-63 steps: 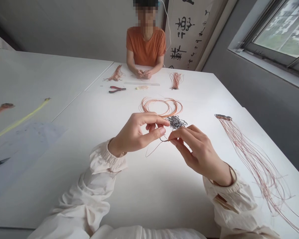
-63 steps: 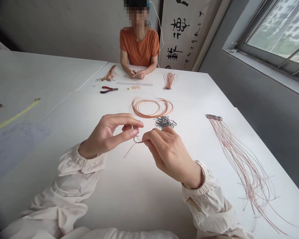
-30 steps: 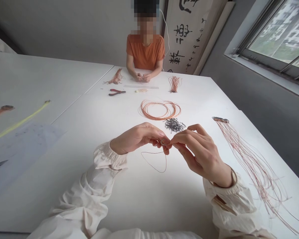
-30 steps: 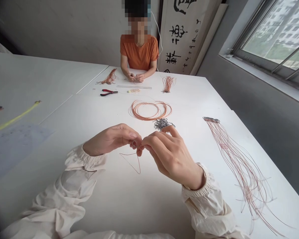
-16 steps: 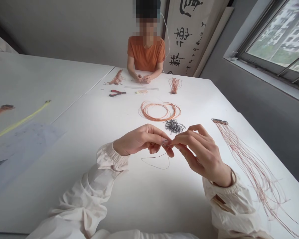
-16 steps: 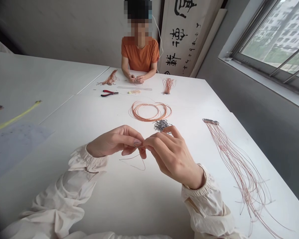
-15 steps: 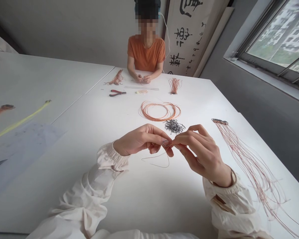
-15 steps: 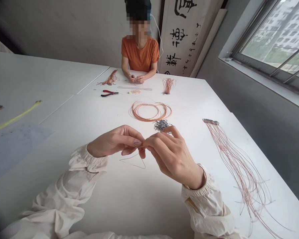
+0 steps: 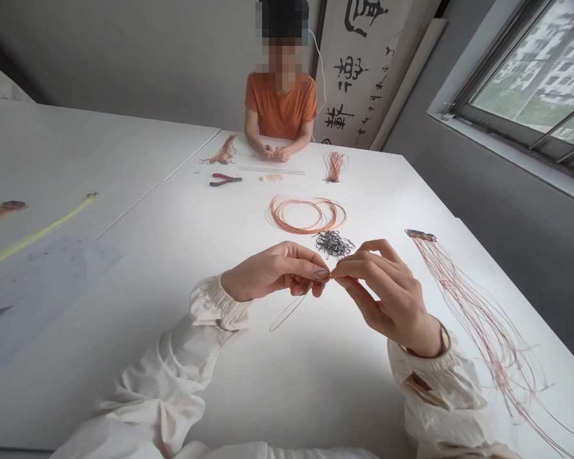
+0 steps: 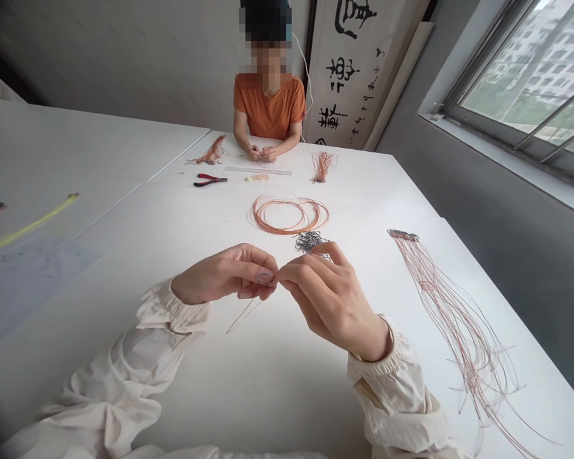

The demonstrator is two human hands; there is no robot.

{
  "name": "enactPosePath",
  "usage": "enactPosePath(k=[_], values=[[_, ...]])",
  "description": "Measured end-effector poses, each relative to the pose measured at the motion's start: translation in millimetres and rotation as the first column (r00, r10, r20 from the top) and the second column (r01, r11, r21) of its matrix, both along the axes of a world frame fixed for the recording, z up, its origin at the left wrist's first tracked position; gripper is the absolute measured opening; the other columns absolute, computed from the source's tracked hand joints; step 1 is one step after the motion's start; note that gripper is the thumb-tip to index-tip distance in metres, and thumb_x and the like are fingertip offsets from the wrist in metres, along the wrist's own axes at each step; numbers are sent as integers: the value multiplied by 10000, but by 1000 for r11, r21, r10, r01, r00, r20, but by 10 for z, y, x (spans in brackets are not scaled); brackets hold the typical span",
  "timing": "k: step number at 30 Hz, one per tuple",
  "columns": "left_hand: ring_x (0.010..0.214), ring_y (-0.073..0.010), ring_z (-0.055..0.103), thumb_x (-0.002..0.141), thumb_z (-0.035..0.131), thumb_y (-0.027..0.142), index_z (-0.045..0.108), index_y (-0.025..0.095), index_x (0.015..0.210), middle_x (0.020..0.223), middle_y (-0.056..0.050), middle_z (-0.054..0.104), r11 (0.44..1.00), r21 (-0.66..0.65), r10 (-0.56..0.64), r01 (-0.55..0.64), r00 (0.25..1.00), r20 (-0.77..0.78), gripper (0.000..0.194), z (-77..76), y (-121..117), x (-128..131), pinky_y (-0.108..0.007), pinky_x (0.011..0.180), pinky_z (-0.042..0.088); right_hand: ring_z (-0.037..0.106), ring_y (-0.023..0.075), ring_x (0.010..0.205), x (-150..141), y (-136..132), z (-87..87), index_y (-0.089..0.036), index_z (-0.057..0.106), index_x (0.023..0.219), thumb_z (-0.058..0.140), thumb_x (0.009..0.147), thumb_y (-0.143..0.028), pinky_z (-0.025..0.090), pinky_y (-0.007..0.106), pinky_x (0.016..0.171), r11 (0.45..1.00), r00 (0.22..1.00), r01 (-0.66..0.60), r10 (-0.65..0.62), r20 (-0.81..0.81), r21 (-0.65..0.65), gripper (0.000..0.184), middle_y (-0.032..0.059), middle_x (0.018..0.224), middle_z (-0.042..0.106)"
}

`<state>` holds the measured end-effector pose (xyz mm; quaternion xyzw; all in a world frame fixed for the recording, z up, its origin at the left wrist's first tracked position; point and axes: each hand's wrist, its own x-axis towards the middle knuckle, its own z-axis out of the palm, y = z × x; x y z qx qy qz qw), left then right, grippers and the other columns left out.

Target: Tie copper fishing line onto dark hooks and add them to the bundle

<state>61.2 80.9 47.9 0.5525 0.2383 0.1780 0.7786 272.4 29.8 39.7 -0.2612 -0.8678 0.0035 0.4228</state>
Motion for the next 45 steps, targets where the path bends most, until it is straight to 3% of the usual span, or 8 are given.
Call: enactPosePath(k=[14, 21, 28, 36, 41, 45], values=[[541, -71, 507, 881, 582, 222, 659, 120, 773, 623, -12, 594, 999, -12, 34, -34, 999, -20, 166, 22, -65, 36, -160, 468, 364, 606, 141, 670, -6, 2, -6, -161, 574, 1091, 556, 877, 24, 472, 399, 802, 999, 999, -35, 35, -25, 28, 283, 47, 854, 694], [516, -73, 442, 817, 659, 257, 668, 105, 748, 593, -7, 524, 998, -65, 22, -25, 999, -36, 167, 5, -59, 43, -181, 424, 267, 603, 139, 662, -6, -1, -7, -139, 584, 1036, 575, 865, 29, 484, 399, 800, 996, 999, -22, 25, -25, 83, 239, 48, 811, 679], [529, -53, 291, 829, 642, 202, 657, 92, 735, 642, 14, 456, 997, -79, 15, -7, 995, 99, 146, 0, -79, 64, -250, 521, 212, 618, 142, 665, -10, -9, -13, -151, 592, 1032, 597, 861, 15, 490, 411, 821, 995, 1000, -3, 6, -30, 97, 238, 41, 816, 698], [571, -83, 256, 843, 660, 298, 618, 113, 742, 631, 39, 372, 993, 90, 80, -82, 997, 23, 215, 73, -139, 67, -274, 545, 184, 603, 132, 666, 0, 22, -18, -162, 609, 1035, 628, 851, 3, 492, 393, 792, 999, 997, 2, 2, -76, 44, 248, 31, 828, 697], [621, -97, 341, 887, 620, 326, 660, 116, 823, 662, 28, 431, 934, 328, 179, -144, 981, -78, 224, 139, -198, 44, -259, 576, 251, 583, 133, 642, -7, 12, -34, -180, 607, 1063, 624, 858, -23, 487, 396, 792, 999, 995, -6, 3, -95, -37, 258, 26, 831, 695], [637, -97, 397, 897, 614, 322, 660, 113, 799, 681, 22, 489, 911, 384, 205, -153, 974, -98, 236, 214, -257, 44, -242, 590, 307, 535, 125, 592, -16, -20, -29, -203, 621, 1031, 594, 879, -35, 491, 400, 810, 996, 994, -8, -1, -107, -87, 227, 12, 796, 684]])
